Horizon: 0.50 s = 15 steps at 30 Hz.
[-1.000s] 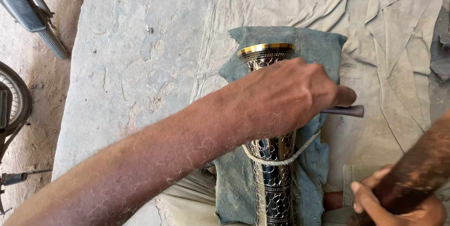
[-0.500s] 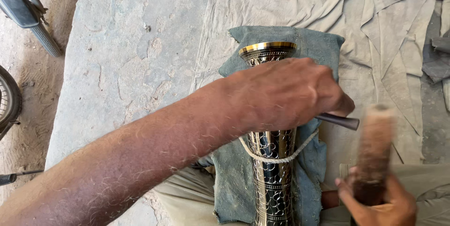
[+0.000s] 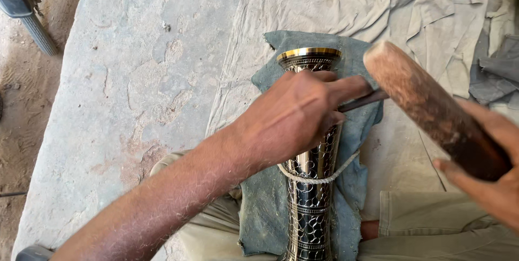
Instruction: The person sits on the floor and uses a chisel and wooden mallet to engrave decorative patterns into a metal vase. The vase is wrapped with a rope and placed on a cloth for stability. The person repeatedly strikes the chisel to create intricate designs on the vase surface.
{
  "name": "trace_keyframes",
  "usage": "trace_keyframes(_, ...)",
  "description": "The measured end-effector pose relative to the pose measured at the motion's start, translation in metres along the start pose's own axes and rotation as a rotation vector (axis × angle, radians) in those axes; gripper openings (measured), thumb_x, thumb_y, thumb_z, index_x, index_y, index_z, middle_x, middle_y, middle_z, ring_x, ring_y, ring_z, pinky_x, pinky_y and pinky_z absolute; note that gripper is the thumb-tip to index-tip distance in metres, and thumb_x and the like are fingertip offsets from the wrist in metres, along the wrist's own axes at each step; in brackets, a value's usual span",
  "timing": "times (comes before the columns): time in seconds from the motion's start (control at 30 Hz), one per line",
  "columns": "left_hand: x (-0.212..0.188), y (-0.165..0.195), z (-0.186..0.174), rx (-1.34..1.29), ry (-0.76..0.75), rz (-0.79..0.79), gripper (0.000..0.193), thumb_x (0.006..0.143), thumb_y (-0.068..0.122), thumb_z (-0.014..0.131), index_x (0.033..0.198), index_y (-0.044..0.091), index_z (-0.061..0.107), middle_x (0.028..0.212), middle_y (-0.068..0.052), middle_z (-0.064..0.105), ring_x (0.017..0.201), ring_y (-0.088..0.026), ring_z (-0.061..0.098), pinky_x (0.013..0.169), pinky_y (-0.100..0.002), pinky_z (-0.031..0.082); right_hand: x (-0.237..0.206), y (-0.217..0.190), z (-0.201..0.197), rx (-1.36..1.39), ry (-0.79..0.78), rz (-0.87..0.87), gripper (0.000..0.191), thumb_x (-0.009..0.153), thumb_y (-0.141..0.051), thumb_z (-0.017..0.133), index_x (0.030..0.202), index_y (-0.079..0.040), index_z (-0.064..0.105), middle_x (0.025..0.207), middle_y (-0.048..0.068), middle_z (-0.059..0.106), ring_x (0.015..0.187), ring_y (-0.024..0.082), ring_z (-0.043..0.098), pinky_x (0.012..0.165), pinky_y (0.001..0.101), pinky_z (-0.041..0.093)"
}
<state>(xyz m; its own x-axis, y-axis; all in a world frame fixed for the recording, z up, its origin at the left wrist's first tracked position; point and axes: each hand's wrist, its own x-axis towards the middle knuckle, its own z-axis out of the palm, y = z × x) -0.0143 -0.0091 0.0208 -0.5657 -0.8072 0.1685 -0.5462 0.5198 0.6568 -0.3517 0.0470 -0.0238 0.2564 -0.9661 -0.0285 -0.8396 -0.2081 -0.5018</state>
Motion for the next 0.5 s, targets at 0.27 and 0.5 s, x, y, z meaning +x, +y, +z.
trace_keyframes(0.27,-0.039,0.006,0.022,-0.135,0.442,-0.117,0.038,0.098,0.014,0.074,0.133,0.006,0.061,0.097,-0.009,0.071,0.075,-0.015,0.071,0.065,-0.031,0.064,0.09,-0.053,-0.052,-0.221,-0.053,-0.31,0.055,0.084,-0.015,0.064,0.138,-0.012,0.06,0.104,0.007,0.071,0.091,0.019,0.068,0.086,0.0415,0.055)
trace_keyframes(0.5,-0.052,0.019,0.055,-0.292,0.789,-0.327,0.03,0.095,0.011,0.08,0.118,0.002,0.063,0.088,-0.004,0.068,0.075,-0.01,0.07,0.067,-0.024,0.062,0.113,-0.108,-0.074,-0.424,-0.097,-0.45,0.06,0.087,-0.01,0.06,0.147,-0.014,0.059,0.111,0.01,0.07,0.095,0.021,0.065,0.085,0.0392,0.055)
